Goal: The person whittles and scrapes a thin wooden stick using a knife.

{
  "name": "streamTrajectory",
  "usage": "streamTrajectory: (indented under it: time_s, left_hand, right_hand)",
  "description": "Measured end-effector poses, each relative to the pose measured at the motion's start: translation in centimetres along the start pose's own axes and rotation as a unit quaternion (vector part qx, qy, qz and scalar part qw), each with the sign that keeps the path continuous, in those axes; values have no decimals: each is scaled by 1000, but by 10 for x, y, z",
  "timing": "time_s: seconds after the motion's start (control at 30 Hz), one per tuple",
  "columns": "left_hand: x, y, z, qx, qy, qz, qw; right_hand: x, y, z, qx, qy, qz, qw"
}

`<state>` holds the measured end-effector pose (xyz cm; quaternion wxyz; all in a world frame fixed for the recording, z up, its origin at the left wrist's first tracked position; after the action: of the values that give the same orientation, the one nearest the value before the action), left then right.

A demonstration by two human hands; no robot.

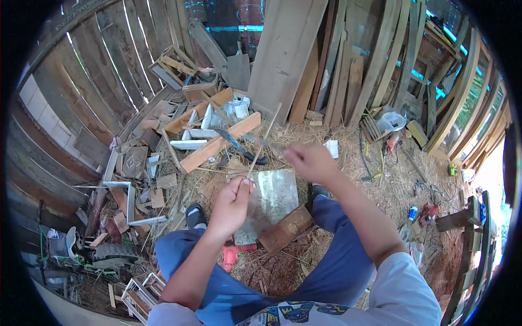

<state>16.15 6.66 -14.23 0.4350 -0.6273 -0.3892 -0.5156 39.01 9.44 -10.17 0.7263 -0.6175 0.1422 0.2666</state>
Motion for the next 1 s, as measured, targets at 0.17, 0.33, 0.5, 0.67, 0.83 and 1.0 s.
streamTrajectory:
  time_s: [0.17,0.33,0.5,0.67,0.83,1.0]
  left_hand:
    - [-1,-2,2,12,34,-14,999]
    - [13,-2,-5,16,59,57,997]
    - [12,8,-9,-4,39,75,996]
    - [12,17,-25,-27,60,27,997]
    - [11,1,-8,9,12,10,1000]
    - [10,-1,-4,12,61,-10,998]
  right_hand:
    - [-47,38,-11,-9,-143,-55,988]
    - [-52,30,-12,21,-192,-62,979]
    - [30,-2,20,124,-42,-71,989]
    - [89,-61,24,122,143,-47,981]
    - [22,-22,1,122,16,51,991]
    - [-46,22,-10,-19,-116,-61,991]
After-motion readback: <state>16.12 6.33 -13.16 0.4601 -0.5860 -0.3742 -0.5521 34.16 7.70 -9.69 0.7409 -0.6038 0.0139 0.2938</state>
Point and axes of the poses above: each hand's wrist, its own z-axis towards the middle knuckle, its own y-axis out of the palm, x = y × z, the point moved 7 cm from there along z, towards the middle knuckle
